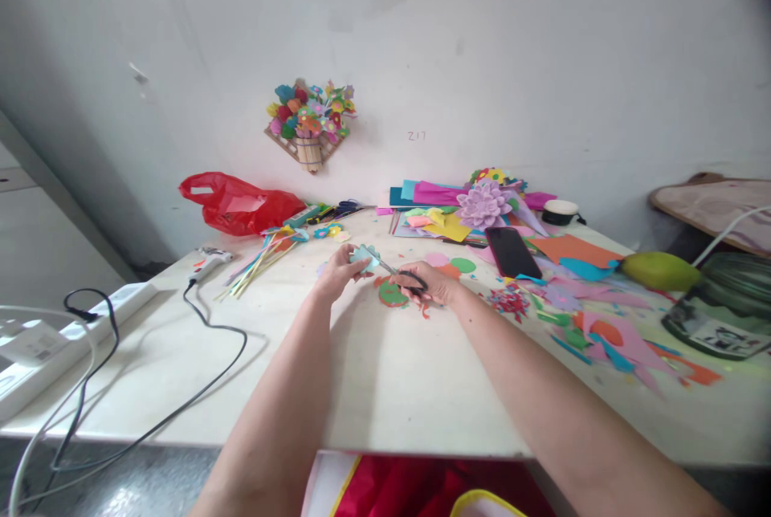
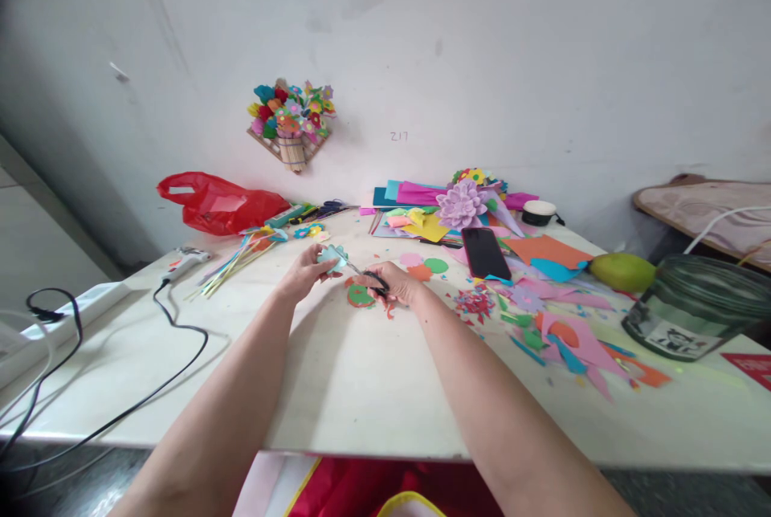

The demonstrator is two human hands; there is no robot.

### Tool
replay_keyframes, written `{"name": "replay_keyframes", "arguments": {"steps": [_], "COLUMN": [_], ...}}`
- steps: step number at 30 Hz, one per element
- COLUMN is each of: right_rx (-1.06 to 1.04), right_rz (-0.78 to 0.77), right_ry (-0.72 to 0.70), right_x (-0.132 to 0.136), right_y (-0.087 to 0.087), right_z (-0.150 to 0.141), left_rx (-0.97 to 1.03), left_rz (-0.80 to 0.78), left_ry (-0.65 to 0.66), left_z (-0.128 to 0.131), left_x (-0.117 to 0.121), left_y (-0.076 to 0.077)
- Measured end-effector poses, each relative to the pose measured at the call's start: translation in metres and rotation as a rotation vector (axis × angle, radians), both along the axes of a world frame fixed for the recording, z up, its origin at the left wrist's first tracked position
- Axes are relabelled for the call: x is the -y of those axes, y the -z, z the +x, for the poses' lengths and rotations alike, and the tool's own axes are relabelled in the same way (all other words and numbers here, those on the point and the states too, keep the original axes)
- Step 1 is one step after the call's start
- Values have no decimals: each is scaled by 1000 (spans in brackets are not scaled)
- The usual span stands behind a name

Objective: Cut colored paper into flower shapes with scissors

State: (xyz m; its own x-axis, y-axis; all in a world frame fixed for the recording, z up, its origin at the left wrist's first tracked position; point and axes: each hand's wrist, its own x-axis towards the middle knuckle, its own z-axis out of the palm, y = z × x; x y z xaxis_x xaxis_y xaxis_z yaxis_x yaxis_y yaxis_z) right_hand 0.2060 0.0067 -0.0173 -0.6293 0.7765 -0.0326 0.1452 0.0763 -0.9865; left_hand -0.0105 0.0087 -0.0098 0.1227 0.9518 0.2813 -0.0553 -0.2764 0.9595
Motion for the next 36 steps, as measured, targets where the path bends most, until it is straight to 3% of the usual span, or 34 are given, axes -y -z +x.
{"name": "replay_keyframes", "arguments": {"steps": [27,36], "right_rx": [-63,-76], "right_rz": [-13,-23], "right_ry": [28,36], "right_x": [-5,-4], "right_y": [7,6], "right_z": [-4,-4], "left_rx": [116,99], "left_rz": [-85,-64], "left_ry": [-46,-2], "left_z": [7,7], "left_x": [2,3], "left_y": [-2,-2]}}
